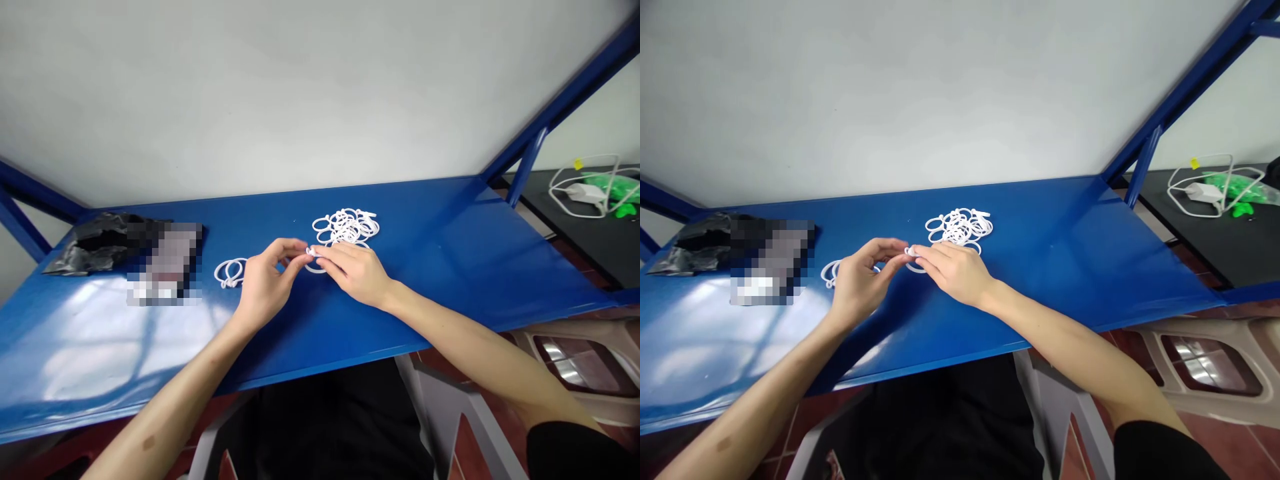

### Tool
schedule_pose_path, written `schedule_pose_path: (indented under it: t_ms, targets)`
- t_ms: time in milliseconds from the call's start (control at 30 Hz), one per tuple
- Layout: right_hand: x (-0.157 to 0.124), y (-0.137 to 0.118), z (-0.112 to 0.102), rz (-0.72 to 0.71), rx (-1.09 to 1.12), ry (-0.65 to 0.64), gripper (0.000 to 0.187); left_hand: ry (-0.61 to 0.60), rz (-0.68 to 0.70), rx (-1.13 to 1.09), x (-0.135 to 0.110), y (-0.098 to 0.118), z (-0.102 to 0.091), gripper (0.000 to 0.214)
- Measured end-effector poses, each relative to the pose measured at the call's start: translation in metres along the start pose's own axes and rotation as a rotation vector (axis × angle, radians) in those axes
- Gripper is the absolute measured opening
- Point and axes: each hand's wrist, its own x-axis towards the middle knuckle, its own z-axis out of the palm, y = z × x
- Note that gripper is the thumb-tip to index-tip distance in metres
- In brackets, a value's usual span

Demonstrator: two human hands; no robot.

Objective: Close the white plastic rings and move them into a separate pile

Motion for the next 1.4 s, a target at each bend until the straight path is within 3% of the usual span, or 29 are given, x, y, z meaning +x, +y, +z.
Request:
schedule_pose_path:
  t_ms: [100, 267, 633, 767, 967, 1067, 1200, 1300, 1400]
  targets:
    - [-0.003, -0.002, -0.001, -0.015, -0.131, -0.056, 0.03, -0.033, -0.101, -0.046, -0.002, 0.003, 0.001, 0.021]
    - [-0.011, -0.007, 0.003, -0.037, -0.343, -0.083, 0.029, -0.002, -0.109, -0.097, -0.009, 0.001, 0.009, 0.017]
    - [-0.016, -0.012, 0.002, -0.231, -0.498, -0.116, 0.029, 0.131, 0.268, 0.109, -0.018, -0.008, 0.023, 0.013]
    - [-0.015, -0.008, 0.002, -0.271, -0.505, -0.134, 0.03, 0.143, 0.324, 0.157, -0.016, -0.011, 0.025, 0.014]
    - [-0.002, -0.003, 0.001, -0.072, -0.263, -0.128, 0.032, 0.132, 0.347, 0.155, -0.001, -0.01, 0.017, 0.011]
    - [0.007, 0.007, -0.009, 0.001, -0.085, -0.041, 0.029, 0.092, 0.377, 0.211, 0.009, -0.01, 0.004, 0.019]
    - [0.013, 0.038, -0.023, 0.171, -0.107, 0.182, 0.021, -0.001, 0.317, 0.411, 0.021, -0.023, -0.025, 0.027]
    - [0.013, 0.065, -0.027, 0.329, -0.162, 0.235, 0.02, -0.143, 0.199, 0.563, 0.025, -0.039, -0.047, 0.033]
    - [0.013, 0.082, -0.026, 0.395, -0.108, 0.265, 0.02, -0.263, 0.127, 0.61, 0.025, -0.05, -0.061, 0.038]
